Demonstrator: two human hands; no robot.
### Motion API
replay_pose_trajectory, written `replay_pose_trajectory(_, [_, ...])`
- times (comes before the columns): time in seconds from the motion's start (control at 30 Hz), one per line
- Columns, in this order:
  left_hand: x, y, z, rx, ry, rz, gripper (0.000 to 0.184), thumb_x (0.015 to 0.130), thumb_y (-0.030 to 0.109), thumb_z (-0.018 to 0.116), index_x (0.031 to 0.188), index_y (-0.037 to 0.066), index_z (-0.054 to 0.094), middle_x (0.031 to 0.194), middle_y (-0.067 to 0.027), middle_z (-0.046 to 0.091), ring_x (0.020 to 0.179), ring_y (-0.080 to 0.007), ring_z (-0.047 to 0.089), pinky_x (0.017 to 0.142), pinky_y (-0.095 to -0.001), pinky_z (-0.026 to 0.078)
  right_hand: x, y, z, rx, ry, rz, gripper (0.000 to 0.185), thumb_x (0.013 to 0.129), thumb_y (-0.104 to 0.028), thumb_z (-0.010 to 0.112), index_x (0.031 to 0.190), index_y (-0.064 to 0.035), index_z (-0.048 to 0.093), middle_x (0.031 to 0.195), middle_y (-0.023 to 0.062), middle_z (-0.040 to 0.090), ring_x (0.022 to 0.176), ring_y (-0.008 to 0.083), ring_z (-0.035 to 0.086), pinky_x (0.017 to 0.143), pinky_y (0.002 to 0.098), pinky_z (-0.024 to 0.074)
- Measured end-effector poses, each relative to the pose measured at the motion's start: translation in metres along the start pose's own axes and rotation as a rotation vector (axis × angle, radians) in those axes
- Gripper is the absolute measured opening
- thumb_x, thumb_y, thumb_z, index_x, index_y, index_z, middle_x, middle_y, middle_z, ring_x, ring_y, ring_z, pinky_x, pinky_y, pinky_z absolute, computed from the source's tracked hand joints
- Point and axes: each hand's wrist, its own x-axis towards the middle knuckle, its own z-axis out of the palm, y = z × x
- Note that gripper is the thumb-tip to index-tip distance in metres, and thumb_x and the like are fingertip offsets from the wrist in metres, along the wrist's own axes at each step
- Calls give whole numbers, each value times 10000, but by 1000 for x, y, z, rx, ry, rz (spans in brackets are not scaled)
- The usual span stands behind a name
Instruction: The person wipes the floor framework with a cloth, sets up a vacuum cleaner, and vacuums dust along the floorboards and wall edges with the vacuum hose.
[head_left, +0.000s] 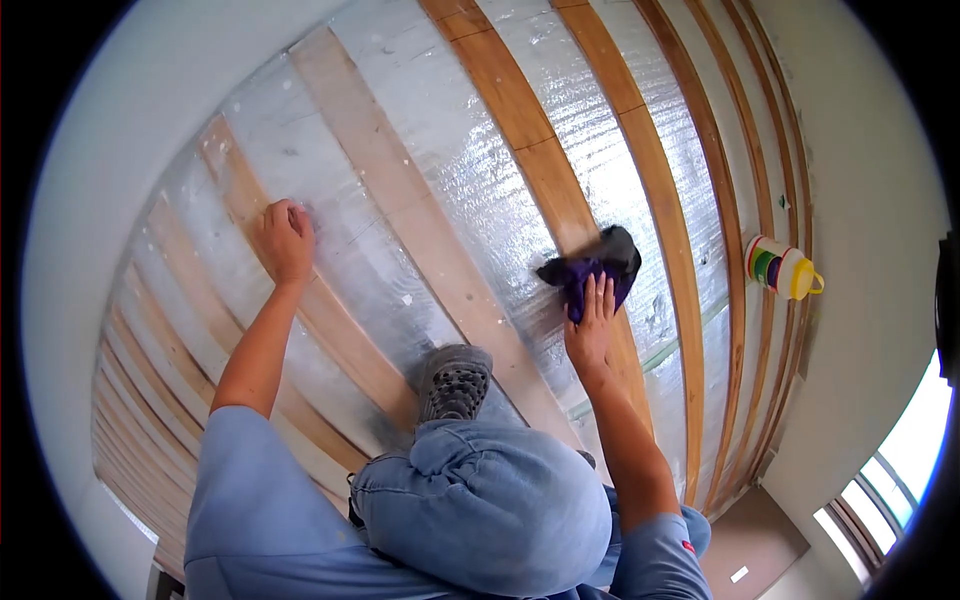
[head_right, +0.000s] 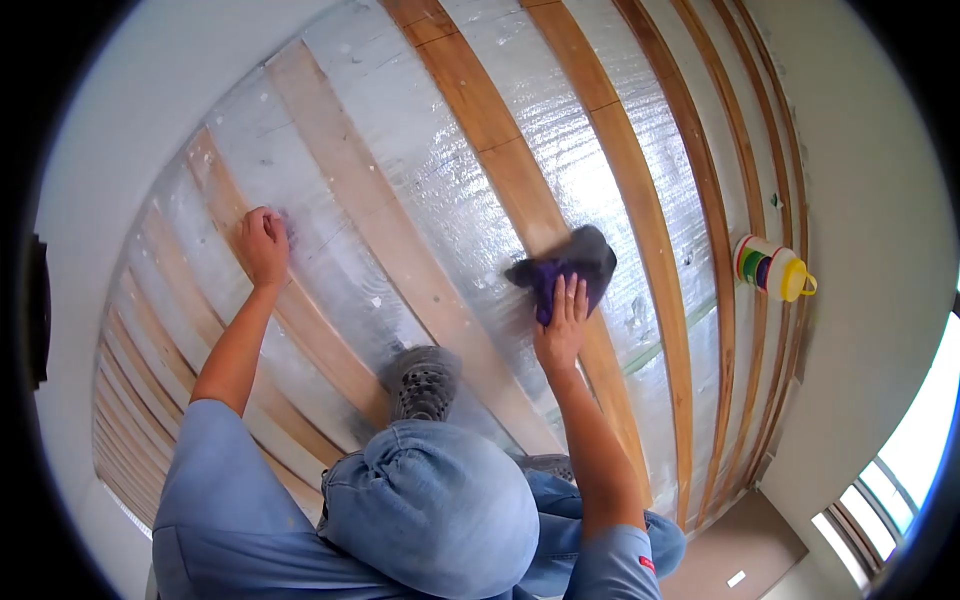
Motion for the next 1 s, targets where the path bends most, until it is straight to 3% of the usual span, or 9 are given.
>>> replay_pose_trajectory(0.2, [-2, 3, -9, 78, 6, 147, 143, 974, 198, 657, 1032, 67, 656, 993, -122, 689, 965, -361, 609, 893, -484, 475, 192, -129, 17, 117, 145, -128, 762, 864, -217, 720, 1583, -122, 486, 1646, 202, 452, 1528, 441, 385, 1254, 588, 301])
replay_pose_trajectory(0.33, [2, -2, -3, 89, 49, 131, 153, 998, 209, 647, 1053, 68, 667, 981, -110, 695, 964, -349, 615, 883, -488, 477, 222, -135, 23, 192, 139, -100, 708, 862, -123, 711, 1548, -158, 542, 1640, 153, 482, 1535, 342, 413, 1262, 489, 330])
replay_pose_trajectory(0.4, [-2, 4, -10, 98, -24, 115, 158, 1004, 209, 639, 1060, 67, 680, 1005, -119, 712, 978, -357, 619, 891, -493, 481, 190, -112, 17, 199, 168, -108, 643, 881, -38, 658, 1508, -160, 586, 1610, 123, 528, 1509, 312, 458, 1240, 443, 366])
replay_pose_trajectory(0.53, [2, -4, -4, 179, -48, 39, 199, 1016, 233, 619, 1073, 61, 701, 1051, -133, 738, 996, -371, 629, 919, -501, 486, 69, -46, -5, 189, 193, 38, 717, 778, 40, 683, 1471, -131, 612, 1575, 132, 555, 1477, 329, 490, 1207, 444, 414])
replay_pose_trajectory(0.67, [4, -10, 1, 278, -32, 81, 219, 1022, 244, 612, 1096, 56, 695, 1063, -141, 734, 1002, -376, 632, 918, -516, 487, -85, 34, -18, 124, 282, 366, 795, 712, 106, 665, 1469, -126, 606, 1536, 141, 584, 1440, 355, 528, 1189, 444, 445])
replay_pose_trajectory(0.8, [7, -13, 3, 324, -7, 94, 229, 1023, 248, 612, 1105, 50, 692, 1072, -148, 730, 1013, -386, 635, 922, -518, 489, -224, 104, -11, 54, 454, 790, 813, 731, 136, 616, 1503, -113, 580, 1552, 167, 564, 1455, 382, 503, 1209, 458, 418])
replay_pose_trajectory(0.93, [5, -8, 5, 319, -25, 50, 204, 1008, 225, 619, 1080, 47, 690, 1026, -148, 738, 1019, -386, 646, 916, -517, 498, -301, 161, -16, 137, 432, 1251, 699, 824, 21, 578, 1515, -81, 566, 1466, 235, 621, 1363, 417, 579, 1143, 438, 449])
replay_pose_trajectory(1.0, [7, -21, 10, 210, -49, -10, 173, 982, 192, 625, 1014, 35, 688, 983, -172, 739, 949, -394, 665, 868, -524, 514, -306, 175, -19, 100, 359, 1354, 665, 840, -64, 589, 1505, -71, 578, 1400, 264, 658, 1281, 439, 628, 1089, 443, 479])
